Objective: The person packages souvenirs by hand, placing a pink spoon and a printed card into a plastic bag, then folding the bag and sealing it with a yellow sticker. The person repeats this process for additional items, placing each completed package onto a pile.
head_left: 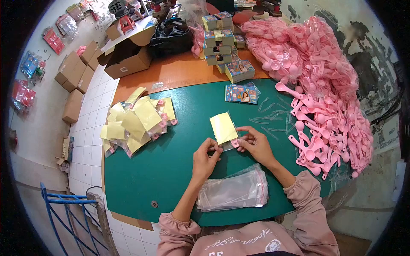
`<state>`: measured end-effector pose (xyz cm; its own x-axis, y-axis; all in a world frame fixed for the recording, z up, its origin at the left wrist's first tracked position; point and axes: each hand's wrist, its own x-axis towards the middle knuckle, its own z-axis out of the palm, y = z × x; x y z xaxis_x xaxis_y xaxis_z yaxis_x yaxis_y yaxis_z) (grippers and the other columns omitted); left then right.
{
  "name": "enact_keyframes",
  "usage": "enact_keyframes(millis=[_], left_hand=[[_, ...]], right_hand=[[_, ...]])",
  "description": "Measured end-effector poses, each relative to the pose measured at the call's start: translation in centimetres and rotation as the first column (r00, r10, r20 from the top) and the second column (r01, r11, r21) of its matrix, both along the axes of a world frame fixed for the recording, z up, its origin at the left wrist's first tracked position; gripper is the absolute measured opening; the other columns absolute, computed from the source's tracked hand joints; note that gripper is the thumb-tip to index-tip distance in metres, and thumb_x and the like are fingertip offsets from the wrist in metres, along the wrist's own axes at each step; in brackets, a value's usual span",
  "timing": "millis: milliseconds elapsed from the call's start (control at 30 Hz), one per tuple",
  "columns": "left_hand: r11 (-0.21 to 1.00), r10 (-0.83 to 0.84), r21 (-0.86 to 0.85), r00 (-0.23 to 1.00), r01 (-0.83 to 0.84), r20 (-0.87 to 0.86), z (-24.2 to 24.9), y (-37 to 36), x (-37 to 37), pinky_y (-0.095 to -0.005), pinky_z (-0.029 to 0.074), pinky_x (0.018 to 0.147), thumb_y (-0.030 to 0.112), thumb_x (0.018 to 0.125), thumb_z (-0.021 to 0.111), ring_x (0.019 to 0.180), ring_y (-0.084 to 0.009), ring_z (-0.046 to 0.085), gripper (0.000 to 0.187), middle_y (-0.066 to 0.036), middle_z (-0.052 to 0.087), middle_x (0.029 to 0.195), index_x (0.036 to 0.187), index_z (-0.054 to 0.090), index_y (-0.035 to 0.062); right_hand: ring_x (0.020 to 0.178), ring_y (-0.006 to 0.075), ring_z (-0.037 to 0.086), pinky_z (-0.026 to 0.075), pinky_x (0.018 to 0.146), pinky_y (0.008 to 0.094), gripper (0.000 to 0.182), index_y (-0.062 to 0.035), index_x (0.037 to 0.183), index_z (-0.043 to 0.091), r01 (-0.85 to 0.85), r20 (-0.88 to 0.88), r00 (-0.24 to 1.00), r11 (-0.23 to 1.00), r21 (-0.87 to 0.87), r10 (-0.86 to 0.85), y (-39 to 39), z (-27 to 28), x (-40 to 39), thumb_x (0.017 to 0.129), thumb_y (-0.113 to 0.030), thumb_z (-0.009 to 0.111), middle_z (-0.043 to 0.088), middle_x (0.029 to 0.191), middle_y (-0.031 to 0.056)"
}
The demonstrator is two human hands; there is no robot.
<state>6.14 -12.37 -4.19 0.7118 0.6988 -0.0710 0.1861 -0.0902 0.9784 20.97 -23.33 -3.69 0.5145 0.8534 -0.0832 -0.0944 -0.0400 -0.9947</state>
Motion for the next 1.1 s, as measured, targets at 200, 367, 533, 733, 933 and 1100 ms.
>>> enact_keyframes(millis=[200, 367, 533, 733, 933, 1100], left_hand=[[0.999, 0.028, 0.040, 1.000, -0.029, 0.011, 0.4, -0.4, 0.2, -0.0218, 0.051, 0.055, 0.006, 0.081, 0.058, 0.074, -0.0080, 0.058, 0.011, -0.004, 0.057, 0.078, 0.088, 0.050, 0.0032], [0.999, 0.041, -0.023, 0.998, -0.040, 0.037, 0.4, -0.3, 0.5, -0.0224, 0.052, 0.057, 0.005, 0.081, 0.057, 0.078, -0.0108, 0.059, 0.019, -0.006, 0.060, 0.087, 0.100, 0.051, 0.0044], [0.998, 0.043, 0.034, 0.998, -0.045, 0.049, -0.3, 0.1, 0.5, -0.0236, 0.054, 0.059, 0.003, 0.081, 0.056, 0.080, -0.0135, 0.059, 0.024, -0.009, 0.060, 0.093, 0.105, 0.053, 0.0020], [0.749, 0.463, 0.484, 0.880, -0.452, 0.107, 3.7, 6.0, -3.5, -0.0298, 0.048, 0.063, 0.005, 0.079, 0.058, 0.084, -0.0211, 0.058, 0.028, -0.014, 0.058, 0.099, 0.106, 0.054, 0.0018], [0.750, 0.054, 0.659, 0.998, -0.051, 0.015, 6.3, 2.7, -3.9, -0.0364, 0.045, 0.073, 0.016, 0.076, 0.064, 0.082, -0.0268, 0.056, 0.021, -0.013, 0.055, 0.089, 0.093, 0.058, 0.0037], [0.605, -0.370, 0.556, 0.819, 0.571, -0.439, 4.9, -3.9, -0.4, -0.0334, 0.047, 0.068, 0.024, 0.072, 0.068, 0.080, -0.0256, 0.058, 0.029, -0.011, 0.057, 0.083, 0.092, 0.058, 0.0050]], right_hand=[[0.063, 0.0075, 0.058, 0.048, 0.058, 0.0200, 0.039, -0.0028, 0.120, 0.049, -0.043, 0.023, 0.999, 0.999, -0.005, 0.043, 0.0, -0.8, 0.3, 0.082, -0.004, 0.056, 0.059, 0.075, 0.0036], [0.064, 0.0068, 0.057, 0.048, 0.059, 0.0197, 0.038, -0.0032, 0.120, 0.050, -0.078, 0.105, 0.991, 0.995, -0.062, 0.084, 0.0, -1.1, 0.3, 0.082, -0.004, 0.056, 0.060, 0.075, 0.0034], [0.064, 0.0074, 0.058, 0.049, 0.057, 0.0208, 0.031, -0.0024, 0.113, 0.055, -0.095, 0.125, 0.987, 0.994, -0.056, 0.102, -0.2, -0.5, 0.9, 0.082, -0.008, 0.056, 0.060, 0.075, 0.0044], [0.090, 0.0309, 0.051, 0.041, 0.077, 0.0409, 0.017, -0.0024, 0.088, 0.059, 0.527, 0.993, 0.065, 0.848, 0.053, -0.102, -1.1, 0.7, 14.9, 0.078, -0.010, 0.047, 0.056, 0.091, 0.0136], [0.099, 0.0269, 0.049, 0.035, 0.081, 0.0448, 0.015, -0.0061, 0.087, 0.057, 0.764, 0.981, -0.102, 0.644, -0.031, 0.167, -3.5, 0.1, 18.9, 0.074, -0.010, 0.053, 0.058, 0.093, 0.0101], [0.090, 0.0277, 0.054, 0.038, 0.078, 0.0424, 0.016, -0.0049, 0.087, 0.057, 0.709, 1.000, 0.014, 0.705, -0.011, 0.001, -4.4, 3.3, 15.9, 0.071, -0.006, 0.056, 0.059, 0.087, 0.0121]])
